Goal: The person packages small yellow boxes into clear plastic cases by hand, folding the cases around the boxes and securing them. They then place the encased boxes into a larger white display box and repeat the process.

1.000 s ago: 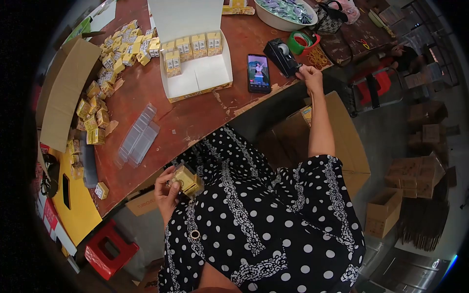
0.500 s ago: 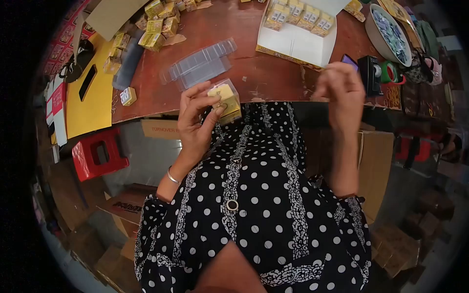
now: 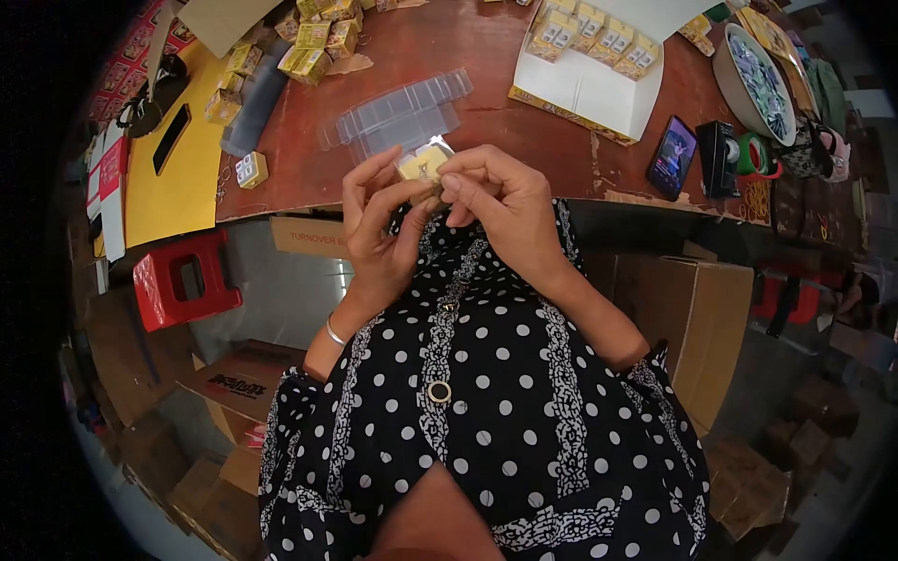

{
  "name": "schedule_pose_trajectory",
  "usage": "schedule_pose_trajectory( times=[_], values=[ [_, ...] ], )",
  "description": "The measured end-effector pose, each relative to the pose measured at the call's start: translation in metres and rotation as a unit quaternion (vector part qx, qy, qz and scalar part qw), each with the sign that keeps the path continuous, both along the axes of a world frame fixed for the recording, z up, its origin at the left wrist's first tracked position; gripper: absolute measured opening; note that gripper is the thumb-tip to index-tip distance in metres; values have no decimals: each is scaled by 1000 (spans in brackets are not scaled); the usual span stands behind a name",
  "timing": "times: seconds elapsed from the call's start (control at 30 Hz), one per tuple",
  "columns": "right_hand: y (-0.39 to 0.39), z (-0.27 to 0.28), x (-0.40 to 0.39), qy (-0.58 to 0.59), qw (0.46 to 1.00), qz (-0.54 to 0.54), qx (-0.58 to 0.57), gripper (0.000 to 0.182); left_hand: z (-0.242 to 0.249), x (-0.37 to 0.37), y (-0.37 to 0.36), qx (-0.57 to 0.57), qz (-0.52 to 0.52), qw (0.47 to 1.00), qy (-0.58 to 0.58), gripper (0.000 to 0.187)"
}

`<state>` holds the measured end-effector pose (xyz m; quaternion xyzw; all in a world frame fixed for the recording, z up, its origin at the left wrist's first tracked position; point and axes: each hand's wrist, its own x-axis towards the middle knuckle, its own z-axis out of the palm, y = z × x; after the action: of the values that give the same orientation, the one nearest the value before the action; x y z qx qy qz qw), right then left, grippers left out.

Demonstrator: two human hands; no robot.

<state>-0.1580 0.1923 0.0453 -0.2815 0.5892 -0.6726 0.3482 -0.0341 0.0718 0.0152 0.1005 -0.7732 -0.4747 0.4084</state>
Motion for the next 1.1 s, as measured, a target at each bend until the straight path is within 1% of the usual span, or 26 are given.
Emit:
schedule_pose_trajectory(
  times=[0.1,0.17,0.2,0.27,0.3,0.33,0.37,0.4,0.43,0.47,0.5,0.57,0.6,0.63,0.67,0.7,0.77,0.8,0.83,0.87,0.9,0.93,0.97,1.0,1.07,1.1],
  values=[
    [-1,4,1,20,999,-25,20,13,0,-1,-1,-5,-1,1000,2,29],
    [-3,6,-1,113,986,-68,102,16,0,-1,-2,-15,4,1000,1,28],
    [-2,3,-1,112,986,-68,102,16,-1,0,-2,4,3,1000,-11,27],
    [-2,-10,-4,318,938,-133,45,21,-1,1,-1,22,6,1000,-22,26],
    [-2,-15,-9,318,938,-132,44,21,-1,1,0,69,-8,997,-42,26],
    [-3,-21,-19,447,887,-108,-25,24,-1,1,1,115,-22,991,-61,26],
    [-3,-23,-26,566,815,-82,-93,28,0,0,2,115,-22,991,-60,26],
    [-4,-23,-29,566,815,-81,-93,28,2,-1,2,167,-36,984,-46,27],
    [-5,-22,-32,528,844,-40,-87,29,2,-2,2,218,-50,974,-32,28],
    [-6,-21,-34,489,869,1,-81,30,3,-2,2,218,-48,974,-31,28],
    [-6,-22,-38,489,868,2,-83,30,3,-3,1,221,-54,973,-27,27],
    [-6,-26,-43,353,929,91,-57,41,2,-4,1,223,-60,973,-22,27],
    [-5,-23,-40,354,929,92,-58,41,-2,-4,0,229,-73,971,-5,28],
    [-3,-20,-35,185,975,116,-45,48,-4,-5,0,235,-85,968,13,29],
    [-2,-17,-32,9,990,137,-29,56,-5,-5,-1,234,-84,969,15,29],
    [-1,-21,-32,11,990,140,-30,56,-5,-5,-2,254,-95,962,42,33],
    [4,-33,-37,11,989,150,-7,71,-7,-4,-5,273,-103,954,71,37],
    [6,-32,-41,11,988,151,-7,71,-8,-2,-7,291,-119,948,46,45],
    [9,-32,-46,64,985,157,16,69,-8,-1,-9,310,-137,941,20,53],
    [11,-31,-48,116,979,161,39,67,-6,1,-11,310,-139,940,19,53],
    [12,-23,-48,116,980,157,40,67,-2,2,-15,299,-147,942,-40,60],
    [12,-10,-48,193,966,157,65,65,1,3,-16,287,-155,940,-99,68],
    [13,0,-48,269,946,157,89,63,2,3,-17,287,-158,939,-100,68],
    [14,7,-48,269,946,154,90,63,4,2,-17,302,-168,932,-114,68],
    [16,16,-50,248,947,175,106,56,7,1,-17,315,-178,924,-126,69],
    [19,11,-57,250,947,174,106,56,10,0,-16,276,-172,939,-107,64]
  ],
)
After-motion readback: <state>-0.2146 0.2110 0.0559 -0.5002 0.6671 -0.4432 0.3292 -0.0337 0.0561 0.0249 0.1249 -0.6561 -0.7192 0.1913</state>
